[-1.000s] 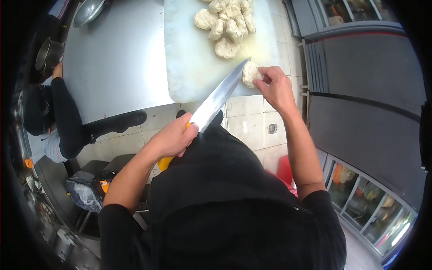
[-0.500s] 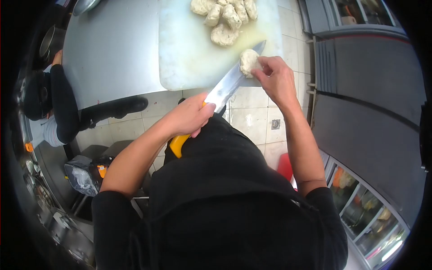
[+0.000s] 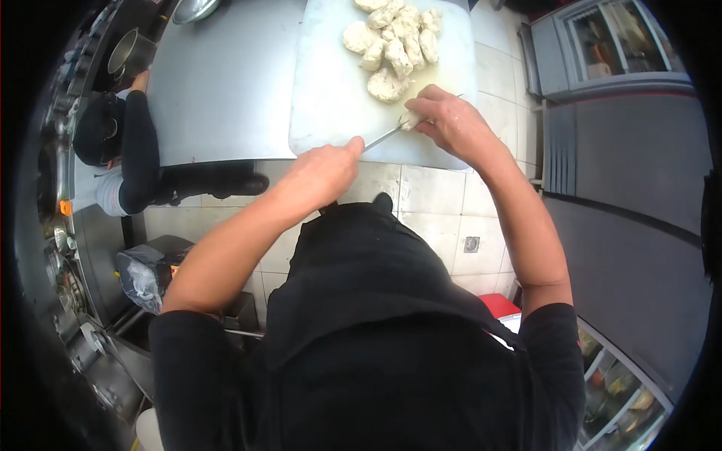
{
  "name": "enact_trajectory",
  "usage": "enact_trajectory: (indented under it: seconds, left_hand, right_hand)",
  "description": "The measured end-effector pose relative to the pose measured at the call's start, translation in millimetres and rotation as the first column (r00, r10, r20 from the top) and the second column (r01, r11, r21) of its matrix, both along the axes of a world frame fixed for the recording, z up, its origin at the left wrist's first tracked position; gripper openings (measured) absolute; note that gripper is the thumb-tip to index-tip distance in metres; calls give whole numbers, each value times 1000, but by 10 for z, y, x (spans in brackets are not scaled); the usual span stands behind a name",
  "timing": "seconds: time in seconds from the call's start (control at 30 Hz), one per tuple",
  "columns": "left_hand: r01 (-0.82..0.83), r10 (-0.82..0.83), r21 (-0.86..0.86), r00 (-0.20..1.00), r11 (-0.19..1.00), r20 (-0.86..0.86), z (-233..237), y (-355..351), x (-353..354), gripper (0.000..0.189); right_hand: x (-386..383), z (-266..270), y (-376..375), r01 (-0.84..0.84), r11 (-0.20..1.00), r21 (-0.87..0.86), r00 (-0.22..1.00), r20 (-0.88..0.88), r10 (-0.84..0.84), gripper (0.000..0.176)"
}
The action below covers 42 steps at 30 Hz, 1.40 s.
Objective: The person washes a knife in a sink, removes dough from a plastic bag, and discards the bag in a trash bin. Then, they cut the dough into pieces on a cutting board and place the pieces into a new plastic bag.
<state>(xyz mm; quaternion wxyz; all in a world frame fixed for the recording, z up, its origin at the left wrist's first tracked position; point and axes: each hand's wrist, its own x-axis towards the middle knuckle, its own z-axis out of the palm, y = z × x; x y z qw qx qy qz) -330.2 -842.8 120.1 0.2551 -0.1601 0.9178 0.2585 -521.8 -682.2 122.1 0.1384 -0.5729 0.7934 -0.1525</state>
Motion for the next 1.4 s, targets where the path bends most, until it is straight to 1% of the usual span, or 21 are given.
enact_trajectory:
  seconds: [0.07,0.13,0.23,0.27,0.33,0.37,0.47,0.5,0.6,0.7,0.8,0.9,1.0,1.1,1.2,1.3,1.4]
  left_hand:
    - [-2,2,-8,1000,1000,-31,-82,2,21,20]
    - [20,-22,-26,998,999,-54,-51,-14,152,20]
    - [-59,59,2,997,998,-39,62,-143,657,20]
    - [-83,83,11,996,996,-16,72,-198,834,20]
    - [-150,152,63,988,987,-31,141,-187,1116,19]
    - [-182,186,93,982,979,-36,160,-163,1189,19]
    - [-200,220,124,959,972,-179,75,-15,1231,17]
    - [-181,196,105,968,978,-157,102,34,1164,15]
    - [-201,217,116,964,973,-151,56,120,941,28]
    - [-162,182,113,966,980,-187,56,181,744,49]
    - [-100,110,61,972,993,-206,-34,193,764,57]
    - [-99,104,38,977,994,-187,12,196,833,56]
    - [-93,106,80,977,993,-183,44,213,903,57]
    - [-122,137,128,983,984,-118,88,204,973,62]
    - [-161,174,88,970,983,-169,156,244,934,71]
    - [-91,88,-7,980,996,-176,62,246,865,78]
    - [-70,64,-55,991,996,-119,163,228,812,79]
  right_hand:
    - [-41,-29,25,7,998,-57,999,38,-5,33]
    - [-117,-40,75,27,994,-109,995,101,-16,30]
    - [-138,-39,210,163,968,-191,978,159,-133,32]
    - [-104,-111,259,180,951,-251,981,115,-155,35]
    - [-1,-374,420,217,907,-362,975,35,-220,39]
    - [11,-495,535,151,939,-310,989,48,-143,50]
    - [149,-517,678,153,936,-317,988,26,-153,55]
    - [140,-538,690,200,924,-325,980,57,-192,65]
    - [188,-546,554,307,893,-329,950,55,-307,72]
    - [172,-669,419,322,904,-282,947,85,-311,71]
    - [134,-710,377,377,872,-313,926,141,-350,63]
    - [162,-659,389,398,864,-308,916,177,-359,57]
    - [142,-609,398,394,885,-248,913,213,-347,59]
    - [126,-582,425,335,918,-212,930,229,-287,60]
    - [97,-574,432,237,941,-240,956,232,-182,54]
    - [152,-471,431,321,898,-300,944,183,-276,45]
    - [141,-462,405,331,914,-235,923,284,-261,37]
